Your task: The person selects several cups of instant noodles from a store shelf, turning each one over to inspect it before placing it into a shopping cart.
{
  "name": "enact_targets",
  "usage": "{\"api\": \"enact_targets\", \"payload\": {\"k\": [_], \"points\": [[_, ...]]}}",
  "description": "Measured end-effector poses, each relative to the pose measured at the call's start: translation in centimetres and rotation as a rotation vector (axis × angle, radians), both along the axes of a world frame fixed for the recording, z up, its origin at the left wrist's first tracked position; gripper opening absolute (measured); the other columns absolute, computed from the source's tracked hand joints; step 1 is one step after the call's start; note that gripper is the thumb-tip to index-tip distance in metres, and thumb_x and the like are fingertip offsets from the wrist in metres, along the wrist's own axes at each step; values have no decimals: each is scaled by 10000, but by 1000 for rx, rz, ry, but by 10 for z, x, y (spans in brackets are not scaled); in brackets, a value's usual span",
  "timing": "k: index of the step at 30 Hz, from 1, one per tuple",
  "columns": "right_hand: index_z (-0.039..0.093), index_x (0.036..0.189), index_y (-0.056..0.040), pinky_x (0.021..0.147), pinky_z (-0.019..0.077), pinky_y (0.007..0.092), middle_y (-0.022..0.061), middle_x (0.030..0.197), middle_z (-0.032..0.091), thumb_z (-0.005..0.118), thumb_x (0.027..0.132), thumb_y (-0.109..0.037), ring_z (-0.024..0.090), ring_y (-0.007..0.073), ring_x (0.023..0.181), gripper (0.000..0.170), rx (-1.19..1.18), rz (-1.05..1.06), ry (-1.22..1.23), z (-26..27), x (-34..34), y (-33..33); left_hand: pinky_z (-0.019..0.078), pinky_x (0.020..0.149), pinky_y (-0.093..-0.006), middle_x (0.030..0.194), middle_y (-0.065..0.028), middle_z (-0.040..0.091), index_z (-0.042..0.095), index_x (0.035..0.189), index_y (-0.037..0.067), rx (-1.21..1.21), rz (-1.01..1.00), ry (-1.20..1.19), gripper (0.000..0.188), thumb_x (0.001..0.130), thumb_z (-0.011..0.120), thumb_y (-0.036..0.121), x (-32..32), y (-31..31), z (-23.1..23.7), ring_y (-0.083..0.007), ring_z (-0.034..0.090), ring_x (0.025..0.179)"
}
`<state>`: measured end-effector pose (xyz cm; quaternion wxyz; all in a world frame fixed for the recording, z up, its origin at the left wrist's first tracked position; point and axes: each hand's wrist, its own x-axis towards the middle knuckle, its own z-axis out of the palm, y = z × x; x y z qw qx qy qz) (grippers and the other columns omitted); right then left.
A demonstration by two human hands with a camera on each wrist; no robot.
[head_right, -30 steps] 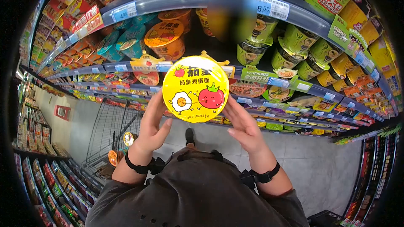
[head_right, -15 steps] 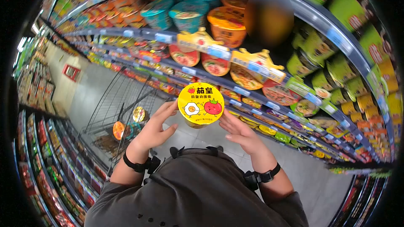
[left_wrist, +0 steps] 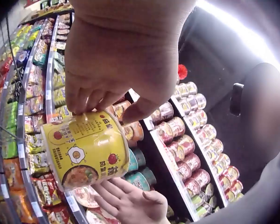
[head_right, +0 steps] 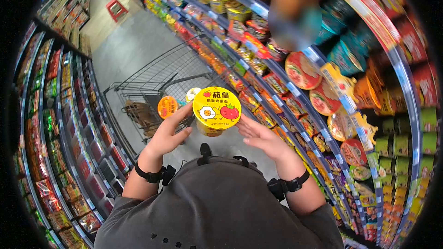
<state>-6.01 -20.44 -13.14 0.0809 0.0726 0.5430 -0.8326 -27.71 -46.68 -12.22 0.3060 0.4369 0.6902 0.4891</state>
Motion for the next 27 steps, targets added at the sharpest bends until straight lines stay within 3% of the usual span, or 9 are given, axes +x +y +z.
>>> {"api": "enact_targets", "payload": {"k": [5,13,21,24,26,27], "points": [[160,1646,-4,1277,190,443,160,1696,243,597,978,-77,240,284,1571,802,80,102,-72,-6,-89,-27,329,1228,-398,1598,-207,418,320,1593,-26,92,109,-237,719,938,614,11,-49,-60,-29,-265,403,1489],[245,1621,15,1284,185,407,169,1683,279,591,976,-58,238,263,1574,735,-56,77,-219,-24,-179,-70,328,1234,-404,1635,-203,358,208,1635,17,197,244,-436,769,956,560,-61,-97,-103,-72,-275,360,1519],[196,1638,2,1269,200,396,135,1698,250,556,968,-54,209,242,1583,763,-120,33,-342,-62,-244,-46,362,1202,-382,1613,-181,390,211,1643,38,183,361,-684,765,959,533,-82,-144,-70,-116,-272,401,1497],[204,1640,-13,1258,216,391,112,1687,277,541,979,-76,228,231,1572,744,-119,27,-355,-100,-279,-21,421,1144,-354,1547,-178,471,265,1621,8,40,456,-679,710,970,543,-41,-173,-41,-130,-250,481,1436],[220,1638,-20,1253,222,390,99,1679,294,535,983,-88,243,224,1564,729,-133,23,-384,-117,-301,-7,501,1013,-313,1377,-158,605,301,1587,-64,-112,495,-479,654,986,542,25,-195,-23,-162,-193,615,1226],[236,1636,-36,1252,210,394,89,1677,300,560,981,-115,260,218,1553,734,-131,58,-450,-124,-315,-1,501,1013,-313,1377,-158,605,301,1587,-64,-130,497,-491,654,986,542,25,-203,-12,-171,-193,615,1226]]}}
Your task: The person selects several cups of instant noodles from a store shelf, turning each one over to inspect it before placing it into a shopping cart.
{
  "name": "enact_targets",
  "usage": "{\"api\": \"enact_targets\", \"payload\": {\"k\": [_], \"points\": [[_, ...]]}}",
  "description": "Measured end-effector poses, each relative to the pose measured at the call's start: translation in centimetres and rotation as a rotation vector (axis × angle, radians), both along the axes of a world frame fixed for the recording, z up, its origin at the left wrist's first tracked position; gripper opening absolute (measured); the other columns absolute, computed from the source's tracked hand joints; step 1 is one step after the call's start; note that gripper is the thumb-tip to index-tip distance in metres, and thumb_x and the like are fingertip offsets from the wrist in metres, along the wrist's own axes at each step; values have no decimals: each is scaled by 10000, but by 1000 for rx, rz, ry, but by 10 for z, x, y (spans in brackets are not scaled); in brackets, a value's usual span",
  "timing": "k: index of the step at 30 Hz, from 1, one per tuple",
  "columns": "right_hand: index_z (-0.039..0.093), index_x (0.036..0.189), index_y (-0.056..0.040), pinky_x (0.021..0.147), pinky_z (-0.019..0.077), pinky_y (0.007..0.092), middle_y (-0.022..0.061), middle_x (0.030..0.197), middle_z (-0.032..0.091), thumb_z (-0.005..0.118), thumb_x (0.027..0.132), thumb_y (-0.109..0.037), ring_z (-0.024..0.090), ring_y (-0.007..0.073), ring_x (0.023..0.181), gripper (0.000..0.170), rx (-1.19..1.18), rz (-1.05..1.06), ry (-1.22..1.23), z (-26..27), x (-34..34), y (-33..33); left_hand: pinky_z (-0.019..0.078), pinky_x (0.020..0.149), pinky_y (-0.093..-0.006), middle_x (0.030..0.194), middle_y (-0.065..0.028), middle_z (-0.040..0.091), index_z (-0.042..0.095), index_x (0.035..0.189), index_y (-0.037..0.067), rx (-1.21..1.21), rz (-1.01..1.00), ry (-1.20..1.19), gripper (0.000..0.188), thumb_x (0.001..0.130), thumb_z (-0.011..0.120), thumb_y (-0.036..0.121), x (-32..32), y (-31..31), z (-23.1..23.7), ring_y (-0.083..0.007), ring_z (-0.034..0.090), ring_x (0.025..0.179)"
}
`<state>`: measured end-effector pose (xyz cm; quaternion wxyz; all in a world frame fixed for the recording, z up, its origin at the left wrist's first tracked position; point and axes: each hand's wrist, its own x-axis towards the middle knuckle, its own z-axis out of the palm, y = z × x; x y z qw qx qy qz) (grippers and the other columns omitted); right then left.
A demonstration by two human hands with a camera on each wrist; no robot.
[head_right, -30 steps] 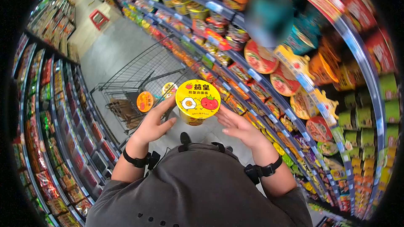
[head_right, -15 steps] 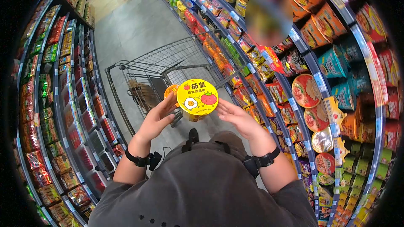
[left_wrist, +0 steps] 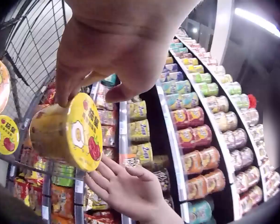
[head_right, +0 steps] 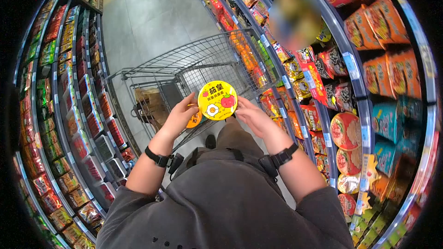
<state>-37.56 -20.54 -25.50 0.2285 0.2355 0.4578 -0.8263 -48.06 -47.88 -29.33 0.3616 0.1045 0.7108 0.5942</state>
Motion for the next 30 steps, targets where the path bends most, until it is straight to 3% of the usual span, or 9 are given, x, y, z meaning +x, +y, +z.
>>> {"api": "enact_targets", "payload": {"k": [3,5,6,10,17,19,26,28,30], "points": [[304,1612,-66,1230,236,395,67,1640,365,577,979,-133,333,192,1503,692,-14,33,-138,-50,-35,18,531,888,-304,1261,-149,660,319,1568,-90,-208,31,-72,659,975,554,77,-28,33,-40,-177,659,1071],[367,1585,-112,1218,234,405,43,1530,503,594,973,-163,398,163,1457,655,-52,24,-265,-85,-51,23,484,1051,-373,1275,-241,626,426,1500,-101,-420,-15,27,666,933,630,182,-40,47,-89,-335,626,1202],[456,1507,-121,1186,256,396,23,1461,558,634,948,-219,441,148,1408,595,-5,13,-314,-90,-63,20,489,1047,-427,1228,-269,627,483,1443,-107,-447,-64,88,632,911,632,200,-48,52,-104,-418,620,1159],[615,1246,-141,1079,362,352,-8,1252,655,649,945,-207,536,121,1260,310,17,121,-439,-154,-90,26,490,1047,-462,1268,-316,632,576,1326,-83,-664,-101,104,507,913,623,206,-68,78,-138,-458,602,1212],[646,1259,-127,1084,343,389,10,1253,650,721,901,-337,528,122,1243,421,122,222,-640,-211,-105,23,534,977,-469,1166,-318,696,627,1279,-56,-769,-148,-148,463,938,623,258,-87,92,-173,-427,680,1127],[644,1307,-111,1098,319,391,28,1308,646,733,907,-372,513,143,1275,486,69,350,-537,-224,-108,28,536,974,-467,1163,-313,699,632,1280,-45,-782,-161,-157,458,942,621,263,-86,93,-187,-426,682,1123],[635,1359,-115,1117,290,402,46,1403,634,762,890,-408,484,181,1347,567,7,341,-518,-268,-101,27,548,945,-470,1123,-289,718,669,1244,-13,-733,-92,-106,415,967,608,289,-79,94,-206,-438,692,1081],[690,1232,24,899,491,353,118,1171,724,685,921,-184,652,201,1082,374,181,260,-529,-244,-112,24,548,942,-471,1112,-291,719,671,1233,-20,-770,-143,-127,413,973,603,293,-85,94,-205,-435,692,1080],[681,1244,27,912,486,359,125,1200,713,676,926,-194,643,208,1105,387,176,286,-541,-260,-107,19,547,939,-473,1101,-292,719,672,1223,-27,-801,-195,-146,412,978,597,296,-90,95,-201,-432,691,1080]]}}
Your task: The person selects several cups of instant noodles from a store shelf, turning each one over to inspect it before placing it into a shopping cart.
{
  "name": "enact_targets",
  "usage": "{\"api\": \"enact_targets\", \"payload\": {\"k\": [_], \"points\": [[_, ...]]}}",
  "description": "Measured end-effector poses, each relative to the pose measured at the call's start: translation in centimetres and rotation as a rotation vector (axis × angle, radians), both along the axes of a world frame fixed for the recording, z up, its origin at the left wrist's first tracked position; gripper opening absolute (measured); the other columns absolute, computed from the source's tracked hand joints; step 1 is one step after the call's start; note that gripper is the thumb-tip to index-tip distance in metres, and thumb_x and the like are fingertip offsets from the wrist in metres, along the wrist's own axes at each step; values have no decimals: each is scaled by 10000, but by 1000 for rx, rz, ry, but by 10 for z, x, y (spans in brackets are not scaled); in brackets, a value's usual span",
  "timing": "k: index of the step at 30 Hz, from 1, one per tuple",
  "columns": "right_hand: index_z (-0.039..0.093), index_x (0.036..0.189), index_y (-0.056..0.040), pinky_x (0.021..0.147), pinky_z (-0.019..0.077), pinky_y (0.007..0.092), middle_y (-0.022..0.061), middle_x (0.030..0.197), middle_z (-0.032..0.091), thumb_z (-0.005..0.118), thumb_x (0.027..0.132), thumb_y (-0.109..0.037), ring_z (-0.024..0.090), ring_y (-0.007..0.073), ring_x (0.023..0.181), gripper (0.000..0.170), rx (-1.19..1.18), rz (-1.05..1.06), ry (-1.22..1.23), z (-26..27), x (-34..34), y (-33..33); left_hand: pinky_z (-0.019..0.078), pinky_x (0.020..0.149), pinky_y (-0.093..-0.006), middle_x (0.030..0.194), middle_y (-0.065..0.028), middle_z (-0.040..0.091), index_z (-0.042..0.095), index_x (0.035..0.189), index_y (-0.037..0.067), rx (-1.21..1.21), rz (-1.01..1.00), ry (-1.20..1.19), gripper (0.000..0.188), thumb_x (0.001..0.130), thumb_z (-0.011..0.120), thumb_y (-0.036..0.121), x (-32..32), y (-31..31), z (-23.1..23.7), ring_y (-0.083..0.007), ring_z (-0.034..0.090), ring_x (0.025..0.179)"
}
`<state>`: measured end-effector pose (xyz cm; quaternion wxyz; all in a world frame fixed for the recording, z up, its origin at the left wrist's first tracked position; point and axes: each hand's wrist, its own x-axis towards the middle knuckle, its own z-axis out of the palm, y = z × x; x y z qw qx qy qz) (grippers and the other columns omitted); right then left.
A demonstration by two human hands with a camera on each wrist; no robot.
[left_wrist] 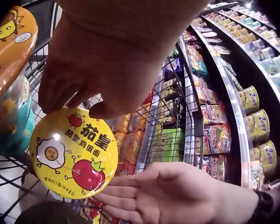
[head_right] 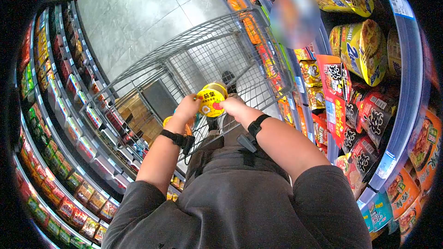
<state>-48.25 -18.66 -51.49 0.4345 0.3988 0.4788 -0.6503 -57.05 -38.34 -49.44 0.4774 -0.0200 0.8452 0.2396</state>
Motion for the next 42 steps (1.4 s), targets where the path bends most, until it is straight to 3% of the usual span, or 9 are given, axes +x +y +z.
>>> {"api": "enact_targets", "payload": {"k": [8,9,12,15,19,21,22,31,42], "points": [[629,1323,42,979,457,368,167,1298,662,654,944,-233,609,242,1193,469,81,102,-39,-11,9,-6,553,920,-493,1056,-301,718,739,1058,-47,-77,-247,-9,425,980,587,342,-10,-1,5,-443,704,1012],[645,1312,-24,995,416,380,115,1274,666,703,912,-304,573,204,1193,492,44,82,-38,-14,12,-6,553,920,-493,1056,-301,718,739,1058,-47,-75,-249,-8,425,980,587,342,-11,-3,0,-443,704,1012],[671,1274,-73,999,377,389,68,1225,679,743,883,-362,551,167,1163,491,15,40,-31,-24,17,-8,539,968,-466,1102,-292,717,704,1235,-10,-142,-320,-97,448,982,581,338,-15,-7,-8,-420,697,1069],[696,1192,-42,965,396,376,70,1157,696,700,898,-298,580,177,1095,390,48,0,-10,-21,17,-6,546,938,-496,1080,-308,709,744,1079,-41,-70,-321,39,432,974,589,348,-16,-9,9,-444,693,1044],[693,1162,-78,942,429,340,33,1122,672,634,911,-205,574,160,1022,287,150,-106,87,37,9,0,534,979,-482,1127,-307,700,698,1207,-41,34,-291,241,435,963,592,303,-20,-16,49,-438,676,1102],[717,1111,-16,929,452,376,137,1159,673,613,871,-159,608,206,1141,298,159,-234,133,47,22,9,526,1003,-475,1153,-306,695,678,1251,-42,96,-256,315,446,959,594,284,-15,-29,73,-434,668,1127],[702,1125,-51,940,458,339,104,1135,672,627,898,-198,615,182,1130,280,97,-216,189,55,29,16,512,1028,-467,1174,-304,692,668,1271,-44,157,-219,378,451,956,594,270,-11,-38,88,-430,659,1150],[521,1384,38,1131,438,437,227,1438,583,479,1028,-138,569,314,1344,400,19,-552,371,177,139,22,497,1065,-414,1302,-259,669,626,1334,-51,457,-81,493,437,957,616,170,58,-149,218,-367,640,1246],[547,1363,3,1056,492,426,190,1368,634,465,1019,-130,625,294,1272,378,142,-787,330,206,350,-23,529,949,-331,1195,-142,727,617,1327,-25,656,-2,469,325,1019,571,69,135,-210,229,-200,682,1088]]}}
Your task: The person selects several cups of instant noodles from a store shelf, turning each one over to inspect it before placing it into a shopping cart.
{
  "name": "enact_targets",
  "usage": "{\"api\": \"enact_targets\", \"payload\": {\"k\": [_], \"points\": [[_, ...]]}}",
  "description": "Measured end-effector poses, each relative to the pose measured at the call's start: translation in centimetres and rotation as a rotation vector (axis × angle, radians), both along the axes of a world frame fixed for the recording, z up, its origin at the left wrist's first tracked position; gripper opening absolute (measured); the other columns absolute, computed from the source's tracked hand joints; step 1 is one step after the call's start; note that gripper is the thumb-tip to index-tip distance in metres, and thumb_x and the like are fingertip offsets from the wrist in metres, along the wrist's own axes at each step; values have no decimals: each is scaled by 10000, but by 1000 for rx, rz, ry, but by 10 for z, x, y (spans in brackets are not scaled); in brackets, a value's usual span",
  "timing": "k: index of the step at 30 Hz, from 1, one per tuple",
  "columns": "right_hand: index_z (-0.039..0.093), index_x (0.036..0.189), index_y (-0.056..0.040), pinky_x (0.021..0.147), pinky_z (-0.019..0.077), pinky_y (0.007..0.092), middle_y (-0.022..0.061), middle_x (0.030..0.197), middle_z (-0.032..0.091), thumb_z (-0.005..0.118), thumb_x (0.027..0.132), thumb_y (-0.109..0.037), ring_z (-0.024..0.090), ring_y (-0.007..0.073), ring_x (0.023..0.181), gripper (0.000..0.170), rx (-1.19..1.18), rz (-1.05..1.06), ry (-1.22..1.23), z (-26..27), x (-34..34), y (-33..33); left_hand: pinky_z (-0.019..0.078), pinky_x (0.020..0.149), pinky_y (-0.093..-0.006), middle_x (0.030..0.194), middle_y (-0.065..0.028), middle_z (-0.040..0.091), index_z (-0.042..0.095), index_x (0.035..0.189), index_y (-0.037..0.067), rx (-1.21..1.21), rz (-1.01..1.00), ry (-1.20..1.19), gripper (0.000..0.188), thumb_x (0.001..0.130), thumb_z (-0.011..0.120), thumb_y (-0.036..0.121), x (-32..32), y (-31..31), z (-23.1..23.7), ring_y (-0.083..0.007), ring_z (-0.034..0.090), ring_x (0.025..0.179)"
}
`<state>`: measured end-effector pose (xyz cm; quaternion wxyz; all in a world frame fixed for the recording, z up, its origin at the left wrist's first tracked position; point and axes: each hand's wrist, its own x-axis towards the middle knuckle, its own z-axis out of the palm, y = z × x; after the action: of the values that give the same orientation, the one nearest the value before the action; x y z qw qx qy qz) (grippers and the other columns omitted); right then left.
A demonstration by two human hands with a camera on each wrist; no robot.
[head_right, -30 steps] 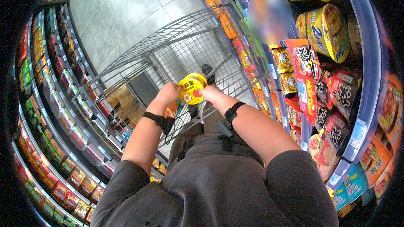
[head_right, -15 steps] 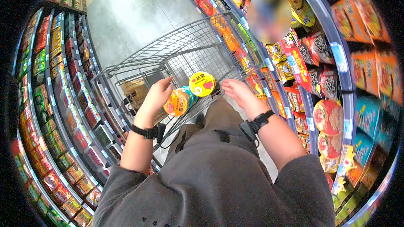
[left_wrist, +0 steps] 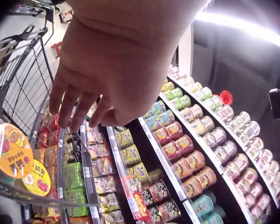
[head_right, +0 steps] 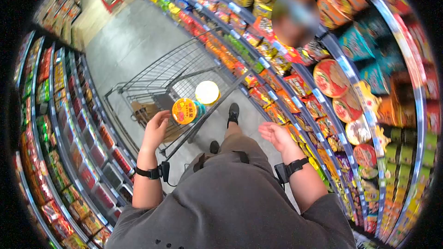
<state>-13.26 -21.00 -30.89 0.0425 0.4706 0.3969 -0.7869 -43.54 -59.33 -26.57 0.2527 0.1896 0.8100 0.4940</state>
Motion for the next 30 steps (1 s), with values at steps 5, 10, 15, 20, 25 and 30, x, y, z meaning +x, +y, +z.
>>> {"api": "enact_targets", "payload": {"k": [5,10,15,20,25,30], "points": [[527,1393,20,1056,495,415,191,1386,625,457,1017,-111,624,284,1275,405,109,-58,31,34,51,-16,547,932,-352,1171,-182,728,630,1311,-30,19,-147,52,329,1000,580,63,19,38,5,-254,714,1059],[547,1370,6,1055,496,406,176,1357,647,477,1047,-148,627,271,1272,365,185,-142,84,61,100,-22,546,931,-351,1197,-178,725,622,1323,-22,-5,-309,181,319,1018,566,52,39,87,32,-238,707,1074],[557,1369,8,1057,494,409,173,1357,648,486,1052,-157,632,269,1265,365,210,-218,117,63,166,-17,546,939,-369,1158,-184,740,636,1295,-12,28,-436,245,325,982,586,61,66,146,45,-293,723,1064],[570,1370,20,1070,492,419,179,1361,649,490,1034,-136,624,283,1287,379,187,-367,147,51,258,-4,546,941,-358,1142,-184,737,627,1294,-19,64,-575,246,320,984,579,46,123,219,54,-286,719,1066],[582,1357,15,1078,490,430,191,1381,641,483,1025,-134,628,292,1286,377,169,-529,174,59,356,5,546,958,-364,1215,-210,719,613,1326,-17,107,-706,149,352,979,578,36,213,300,80,-291,708,1104],[568,1381,15,1096,473,435,204,1394,632,519,1030,-188,619,321,1291,409,217,-606,193,58,445,18,544,977,-376,1217,-209,719,609,1330,-29,131,-850,239,365,971,577,32,290,367,86,-292,707,1124]]}}
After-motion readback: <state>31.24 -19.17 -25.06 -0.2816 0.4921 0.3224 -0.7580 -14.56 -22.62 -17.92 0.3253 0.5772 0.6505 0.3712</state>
